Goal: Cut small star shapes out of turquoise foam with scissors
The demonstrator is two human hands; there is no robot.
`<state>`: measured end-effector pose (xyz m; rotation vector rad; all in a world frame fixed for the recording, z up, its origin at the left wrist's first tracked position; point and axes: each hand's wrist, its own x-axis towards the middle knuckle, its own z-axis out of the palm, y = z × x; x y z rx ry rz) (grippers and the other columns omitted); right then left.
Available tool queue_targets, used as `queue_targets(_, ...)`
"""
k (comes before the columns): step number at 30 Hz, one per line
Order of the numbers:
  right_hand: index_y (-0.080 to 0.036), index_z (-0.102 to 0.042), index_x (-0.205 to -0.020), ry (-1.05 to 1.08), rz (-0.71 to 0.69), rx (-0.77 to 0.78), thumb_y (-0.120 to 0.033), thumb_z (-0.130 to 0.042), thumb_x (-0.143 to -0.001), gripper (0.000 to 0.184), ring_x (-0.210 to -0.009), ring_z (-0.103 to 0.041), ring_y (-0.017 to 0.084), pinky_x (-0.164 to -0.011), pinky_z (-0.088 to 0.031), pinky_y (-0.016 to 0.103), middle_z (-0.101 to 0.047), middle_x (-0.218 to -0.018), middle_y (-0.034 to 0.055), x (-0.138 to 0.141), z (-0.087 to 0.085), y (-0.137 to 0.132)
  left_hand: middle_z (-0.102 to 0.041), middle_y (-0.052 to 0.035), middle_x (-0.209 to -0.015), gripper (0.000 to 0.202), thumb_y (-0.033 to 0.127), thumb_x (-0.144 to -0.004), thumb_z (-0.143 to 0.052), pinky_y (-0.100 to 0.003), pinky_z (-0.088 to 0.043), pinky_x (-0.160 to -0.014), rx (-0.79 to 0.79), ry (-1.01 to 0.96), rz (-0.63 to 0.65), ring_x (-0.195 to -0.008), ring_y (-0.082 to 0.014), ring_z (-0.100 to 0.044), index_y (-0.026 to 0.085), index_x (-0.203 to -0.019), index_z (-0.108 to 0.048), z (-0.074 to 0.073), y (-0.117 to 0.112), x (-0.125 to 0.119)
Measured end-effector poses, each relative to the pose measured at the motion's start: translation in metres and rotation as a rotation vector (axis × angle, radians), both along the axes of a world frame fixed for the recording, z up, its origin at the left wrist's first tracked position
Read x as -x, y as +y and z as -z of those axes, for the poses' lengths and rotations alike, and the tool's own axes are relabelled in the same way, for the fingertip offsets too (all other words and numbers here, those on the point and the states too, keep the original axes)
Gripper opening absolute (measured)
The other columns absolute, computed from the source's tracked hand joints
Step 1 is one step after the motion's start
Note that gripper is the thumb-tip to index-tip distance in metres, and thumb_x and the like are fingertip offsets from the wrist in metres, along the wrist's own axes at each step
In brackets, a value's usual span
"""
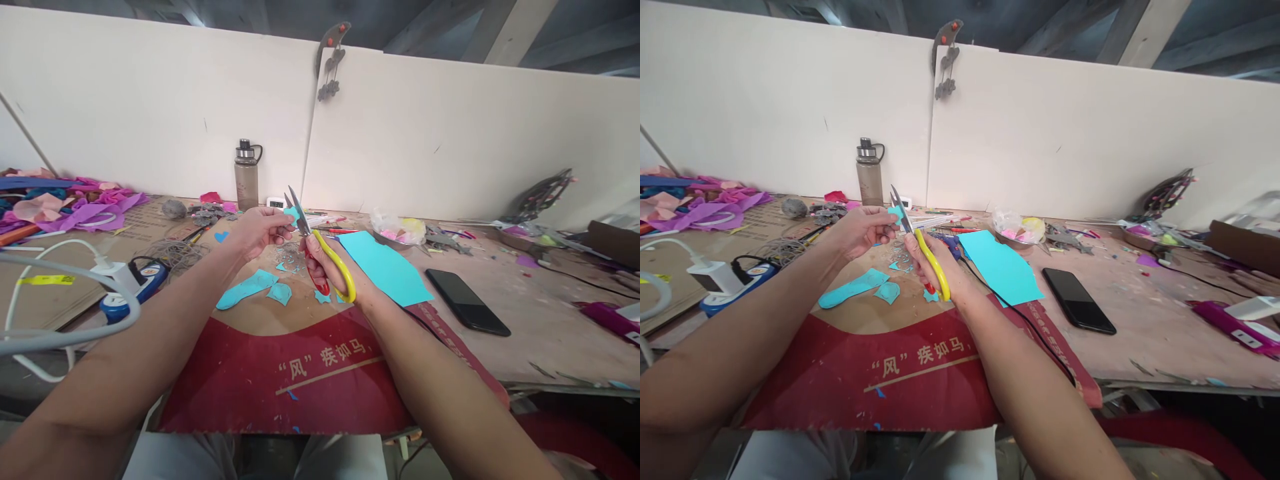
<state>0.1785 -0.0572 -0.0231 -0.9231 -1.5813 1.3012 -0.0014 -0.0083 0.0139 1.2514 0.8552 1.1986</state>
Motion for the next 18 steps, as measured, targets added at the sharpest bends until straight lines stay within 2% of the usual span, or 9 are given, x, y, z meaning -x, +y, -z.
queue_targets(5, -0.024, -0.044, -0.087, 0.01, 0.015, -0.016, -0.086, -0.062, -0.077, 0.066, -0.05, -0.028, 0.007, -0.04, -0.024, 0.021, -0.039, -0.066, -0.0059, 0.001, 0.0, 0.0, -0.066, -0.0061, -0.061, 0.019, 0.016, -0.073, -0.084, -0.021, -0.04, -0.046, -0.014, -0.007, 0.027, -0.049, -0.0077, -0.056, 0.01, -0.064, -0.068, 0.003, 0.003, 0.003)
queue_targets(9, -0.023, -0.045, -0.088, 0.011, 0.02, 0.001, -0.087, -0.062, -0.076, 0.067, -0.049, -0.028, 0.007, -0.041, -0.023, 0.021, -0.038, -0.065, -0.0063, 0.001, 0.001, 0.0, -0.065, -0.0043, -0.059, 0.019, 0.012, -0.072, -0.083, -0.019, -0.039, -0.045, 0.008, -0.055, 0.03, -0.047, -0.0061, -0.054, 0.01, -0.063, -0.066, 0.003, 0.003, -0.001)
queue_targets(13, -0.023, -0.048, -0.091, 0.031, 0.034, 0.007, -0.083, -0.063, -0.08, 0.062, -0.047, -0.029, 0.007, -0.04, -0.024, 0.022, -0.04, -0.063, -0.0066, 0.001, 0.004, 0.005, -0.068, -0.0048, -0.061, 0.014, 0.007, -0.076, -0.079, -0.018, -0.043, -0.047, 0.053, -0.092, 0.054, -0.049, -0.0072, -0.059, 0.009, -0.068, -0.068, 0.004, -0.002, -0.008)
queue_targets(18, -0.025, -0.046, -0.089, 0.138, 0.104, -0.009, -0.08, -0.066, -0.081, 0.059, -0.045, -0.032, 0.007, -0.038, -0.027, 0.022, -0.042, -0.062, -0.0075, 0.002, 0.008, 0.013, -0.072, -0.0071, -0.067, 0.01, 0.004, -0.08, -0.075, -0.021, -0.053, -0.058, 0.087, -0.117, 0.061, -0.058, -0.011, -0.067, 0.01, -0.074, -0.07, 0.008, -0.005, -0.013)
